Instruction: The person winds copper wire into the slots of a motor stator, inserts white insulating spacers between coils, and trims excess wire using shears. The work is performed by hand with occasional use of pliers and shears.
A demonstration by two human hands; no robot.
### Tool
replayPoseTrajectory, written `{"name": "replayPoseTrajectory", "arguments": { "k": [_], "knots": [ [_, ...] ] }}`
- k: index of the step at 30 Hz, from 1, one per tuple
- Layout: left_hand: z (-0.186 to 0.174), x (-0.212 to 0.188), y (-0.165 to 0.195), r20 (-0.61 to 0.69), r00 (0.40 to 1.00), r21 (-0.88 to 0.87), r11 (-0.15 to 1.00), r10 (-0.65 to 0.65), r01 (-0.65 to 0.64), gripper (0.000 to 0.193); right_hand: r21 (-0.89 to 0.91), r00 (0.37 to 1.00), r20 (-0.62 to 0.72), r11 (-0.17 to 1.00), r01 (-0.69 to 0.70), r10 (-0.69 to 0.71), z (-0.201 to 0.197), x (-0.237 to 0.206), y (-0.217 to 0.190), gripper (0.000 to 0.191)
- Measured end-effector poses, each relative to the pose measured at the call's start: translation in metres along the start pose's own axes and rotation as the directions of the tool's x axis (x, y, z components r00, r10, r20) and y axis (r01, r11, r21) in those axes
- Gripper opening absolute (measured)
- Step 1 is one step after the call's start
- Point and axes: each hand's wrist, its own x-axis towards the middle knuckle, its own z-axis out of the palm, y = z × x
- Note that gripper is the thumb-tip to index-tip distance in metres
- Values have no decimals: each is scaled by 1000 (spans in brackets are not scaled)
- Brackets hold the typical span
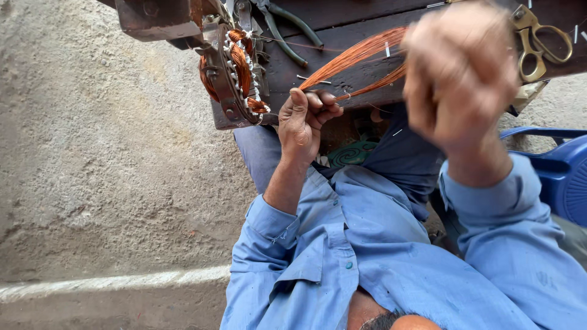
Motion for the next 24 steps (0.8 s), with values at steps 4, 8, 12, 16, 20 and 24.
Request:
{"name": "replayPoseTrajectory", "arguments": {
  "k": [4,8,12,16,20,24],
  "knots": [
    [4,1,5,1,1000,10,1000,24,-24,41,158,998,62,987,-9,-1,24,-18,-19,22],
    [8,0,5,34,998,11,999,51,-51,39,116,987,160,993,-17,-2,60,-28,-7,29],
    [6,-2,15,40,999,49,999,-7,5,39,174,967,253,984,-30,-15,70,-33,10,27],
    [4,1,23,-30,997,99,993,-67,70,40,-30,973,201,993,118,-109,73,-33,7,15],
    [4,4,26,-100,993,221,971,-70,90,41,92,956,290,993,-76,46,74,-28,-6,38],
    [4,-1,31,-84,995,325,942,-55,80,42,36,928,365,998,58,-67,73,-16,-5,10]
  ]
}}
